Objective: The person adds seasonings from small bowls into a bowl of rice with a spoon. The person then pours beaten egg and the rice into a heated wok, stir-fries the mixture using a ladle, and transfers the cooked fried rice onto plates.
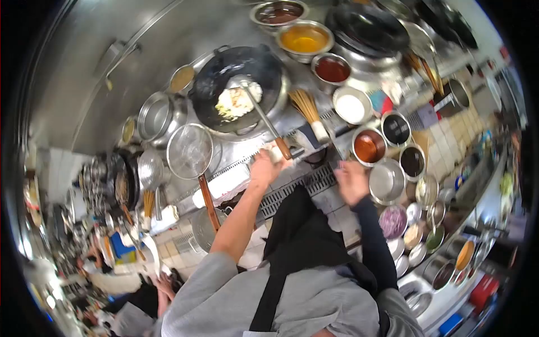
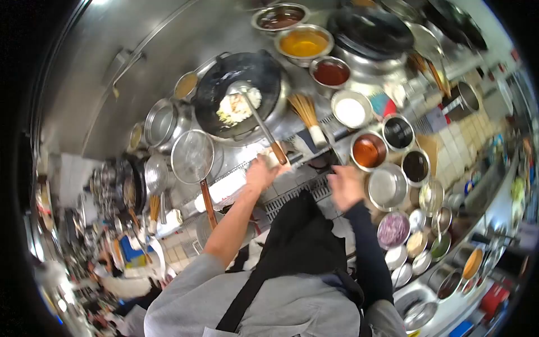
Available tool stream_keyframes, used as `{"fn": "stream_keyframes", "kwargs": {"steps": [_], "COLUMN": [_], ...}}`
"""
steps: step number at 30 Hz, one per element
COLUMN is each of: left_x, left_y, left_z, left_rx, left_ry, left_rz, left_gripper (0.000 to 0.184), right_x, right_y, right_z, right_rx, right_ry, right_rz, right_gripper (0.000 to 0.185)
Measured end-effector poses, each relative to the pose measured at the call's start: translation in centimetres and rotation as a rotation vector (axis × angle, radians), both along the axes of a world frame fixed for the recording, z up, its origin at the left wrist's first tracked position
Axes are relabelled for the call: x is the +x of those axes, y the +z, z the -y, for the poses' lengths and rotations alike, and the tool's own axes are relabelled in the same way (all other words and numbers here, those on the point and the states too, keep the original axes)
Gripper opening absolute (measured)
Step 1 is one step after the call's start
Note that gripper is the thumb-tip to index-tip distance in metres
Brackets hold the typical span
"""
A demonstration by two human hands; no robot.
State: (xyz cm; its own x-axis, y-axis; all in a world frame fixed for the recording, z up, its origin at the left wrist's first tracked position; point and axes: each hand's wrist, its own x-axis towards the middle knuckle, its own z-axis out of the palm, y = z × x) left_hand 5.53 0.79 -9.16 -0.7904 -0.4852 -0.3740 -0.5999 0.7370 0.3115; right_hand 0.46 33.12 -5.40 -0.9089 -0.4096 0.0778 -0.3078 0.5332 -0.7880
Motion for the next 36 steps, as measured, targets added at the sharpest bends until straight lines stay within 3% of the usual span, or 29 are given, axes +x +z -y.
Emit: {"fn": "stream_keyframes", "kwargs": {"steps": [1, 3, 5, 6, 7, 8, 11, 13, 15, 16, 18, 21, 26, 29, 30, 33, 34, 36], "left_x": [-1.3, -2.9, -3.2, -3.0, -2.1, -0.7, 5.4, 9.5, 13.0, 13.7, 15.2, 14.9, 14.4, 14.2, 14.1, 13.9, 14.2, 14.2], "left_y": [-0.8, -3.7, -6.9, -7.7, -6.4, -3.4, 0.4, 1.2, -2.5, -3.8, -4.9, -3.7, -3.8, -2.9, -3.2, -4.8, -4.7, -4.2], "left_z": [0.1, 1.0, 2.1, 2.7, 3.2, 3.6, 6.9, 10.7, 12.6, 12.3, 11.6, 12.1, 12.3, 12.1, 12.1, 12.4, 12.5, 13.0], "left_rx": [-0.041, -0.126, -0.101, -0.091, -0.038, 0.016, -0.004, -0.062, -0.153, -0.163, -0.140, -0.078, -0.144, -0.111, -0.100, -0.146, -0.162, -0.193], "left_ry": [-0.028, -0.087, -0.090, -0.103, -0.056, -0.007, 0.233, 0.424, 0.508, 0.490, 0.488, 0.509, 0.529, 0.605, 0.614, 0.609, 0.602, 0.591], "left_rz": [0.001, 0.024, 0.009, 0.003, -0.045, -0.098, -0.159, 0.029, -0.045, -0.058, -0.100, -0.110, -0.154, -0.175, -0.150, -0.134, -0.126, -0.110], "left_gripper": [0.086, 0.078, 0.076, 0.075, 0.078, 0.081, 0.081, 0.080, 0.084, 0.086, 0.087, 0.087, 0.087, 0.088, 0.090, 0.094, 0.093, 0.093], "right_x": [-1.8, -4.4, -6.5, -7.5, -8.5, -9.0, -8.1, -6.5, -6.1, -7.0, -9.7, -10.6, -14.0, -15.4, -13.8, -13.3, -14.4, -13.5], "right_y": [-0.7, -2.4, -6.8, -5.6, -3.9, -2.6, 2.8, 8.3, 5.9, 3.6, 1.5, 4.8, 2.1, 5.0, 5.4, 2.1, -0.3, 3.1], "right_z": [5.6, 15.2, 22.7, 25.1, 26.9, 27.9, 24.9, 22.0, 19.9, 19.7, 20.2, 21.5, 24.9, 25.3, 25.7, 25.6, 25.3, 23.9], "right_rx": [0.069, -0.042, 0.039, 0.193, 0.348, 0.330, 0.104, 0.168, 0.242, 0.462, 0.559, 0.370, 0.638, 0.496, 0.535, 0.612, 0.503, 0.427], "right_ry": [0.094, 0.191, 0.287, 0.282, 0.269, 0.225, 0.285, 0.297, 0.351, 0.400, 0.508, 0.467, 0.429, 0.526, 0.455, 0.504, 0.521, 0.519], "right_rz": [0.031, 0.166, 0.020, 0.149, 0.270, 0.199, 0.137, 0.119, -0.098, -0.024, 0.071, -0.065, -0.078, -0.144, -0.092, -0.065, -0.095, -0.093], "right_gripper": [0.042, 0.052, 0.064, 0.067, 0.070, 0.066, 0.064, 0.065, 0.065, 0.067, 0.066, 0.064, 0.063, 0.066, 0.065, 0.065, 0.067, 0.068]}}
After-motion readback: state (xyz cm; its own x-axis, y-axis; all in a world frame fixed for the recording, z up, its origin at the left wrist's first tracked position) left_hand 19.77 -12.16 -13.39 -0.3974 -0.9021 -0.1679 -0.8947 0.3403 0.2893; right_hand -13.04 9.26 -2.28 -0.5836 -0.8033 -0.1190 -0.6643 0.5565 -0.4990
